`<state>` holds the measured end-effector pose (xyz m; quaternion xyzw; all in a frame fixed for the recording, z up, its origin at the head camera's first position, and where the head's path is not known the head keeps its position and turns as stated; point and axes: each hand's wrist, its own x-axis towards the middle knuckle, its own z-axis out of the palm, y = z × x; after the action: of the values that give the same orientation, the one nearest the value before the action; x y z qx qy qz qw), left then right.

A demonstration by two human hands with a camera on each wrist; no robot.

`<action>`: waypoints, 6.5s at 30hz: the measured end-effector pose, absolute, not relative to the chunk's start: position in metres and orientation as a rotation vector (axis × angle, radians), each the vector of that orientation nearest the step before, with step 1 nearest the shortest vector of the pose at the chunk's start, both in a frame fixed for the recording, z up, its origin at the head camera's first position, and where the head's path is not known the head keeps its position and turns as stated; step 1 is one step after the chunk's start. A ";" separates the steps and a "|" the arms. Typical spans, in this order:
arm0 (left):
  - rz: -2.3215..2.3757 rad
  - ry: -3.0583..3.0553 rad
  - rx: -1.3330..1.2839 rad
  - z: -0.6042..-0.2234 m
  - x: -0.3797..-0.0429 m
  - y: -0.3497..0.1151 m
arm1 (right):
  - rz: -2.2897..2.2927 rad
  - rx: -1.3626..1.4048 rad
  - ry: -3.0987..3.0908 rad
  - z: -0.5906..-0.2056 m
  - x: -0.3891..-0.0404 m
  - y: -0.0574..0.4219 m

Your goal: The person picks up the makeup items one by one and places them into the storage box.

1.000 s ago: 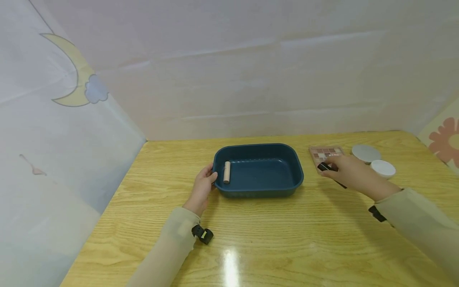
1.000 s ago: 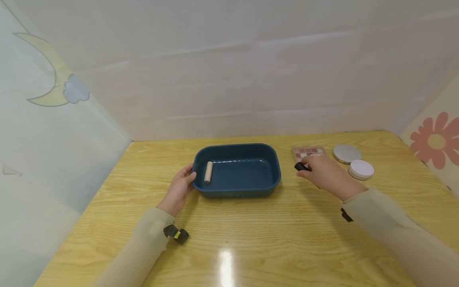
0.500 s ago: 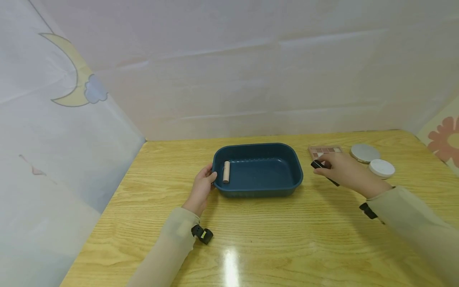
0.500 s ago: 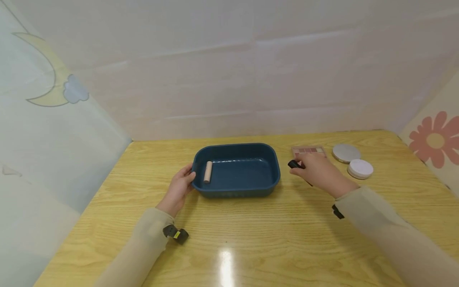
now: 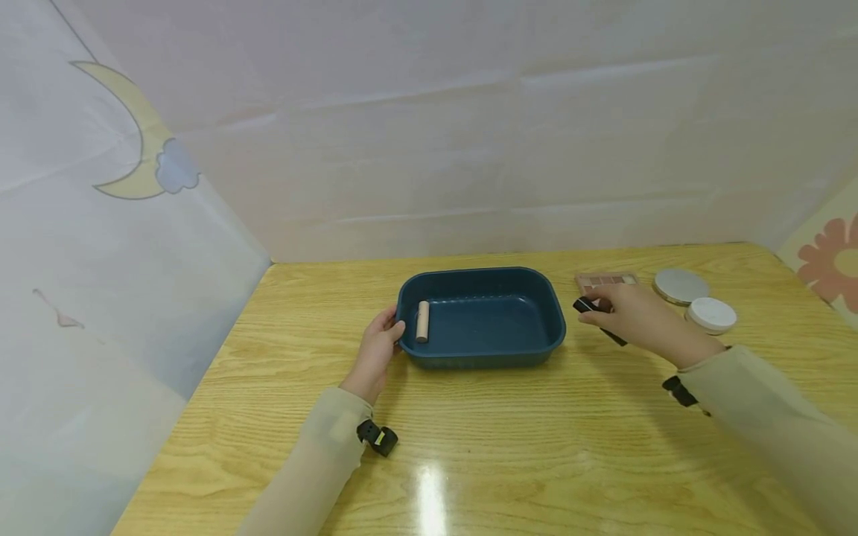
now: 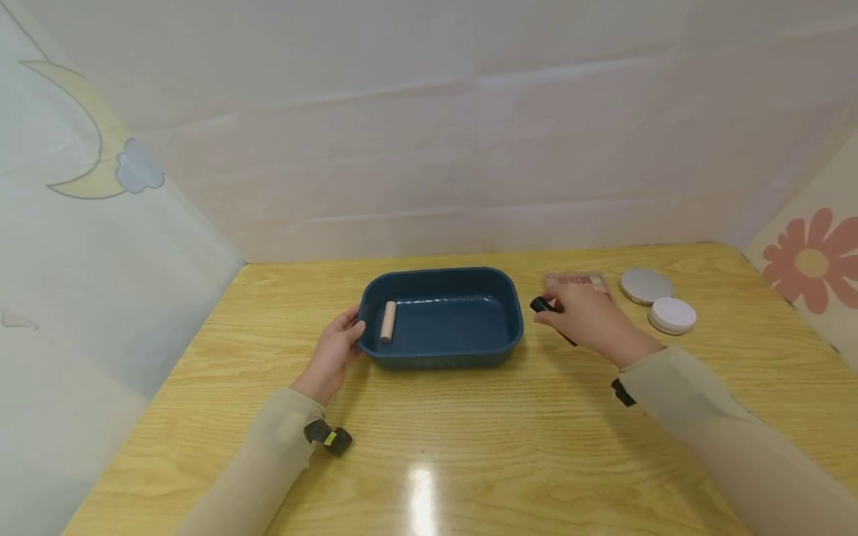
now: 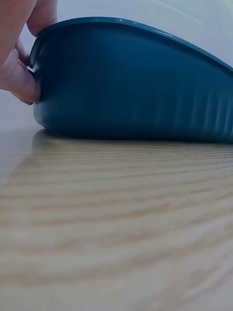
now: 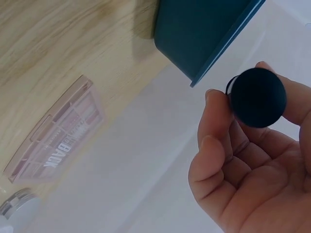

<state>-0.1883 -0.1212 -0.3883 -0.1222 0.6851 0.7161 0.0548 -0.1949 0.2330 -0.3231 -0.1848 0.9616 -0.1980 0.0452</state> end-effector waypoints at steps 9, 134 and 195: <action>2.178 2.072 -0.365 -0.388 -0.189 -0.122 | -0.708 -0.708 2.976 -0.325 -0.200 0.226; 2.156 2.059 -0.372 -0.387 -0.192 -0.122 | -0.913 -0.472 2.581 -0.280 -0.249 0.144; 2.182 1.993 -0.364 -0.380 -0.192 -0.119 | -0.799 -0.443 2.404 -0.319 -0.290 0.067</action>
<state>-0.1919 -0.1188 -0.3803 -0.1217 0.6671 0.7304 0.0820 -0.2902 0.0668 -0.3191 -0.1653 0.8971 -0.2982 0.2811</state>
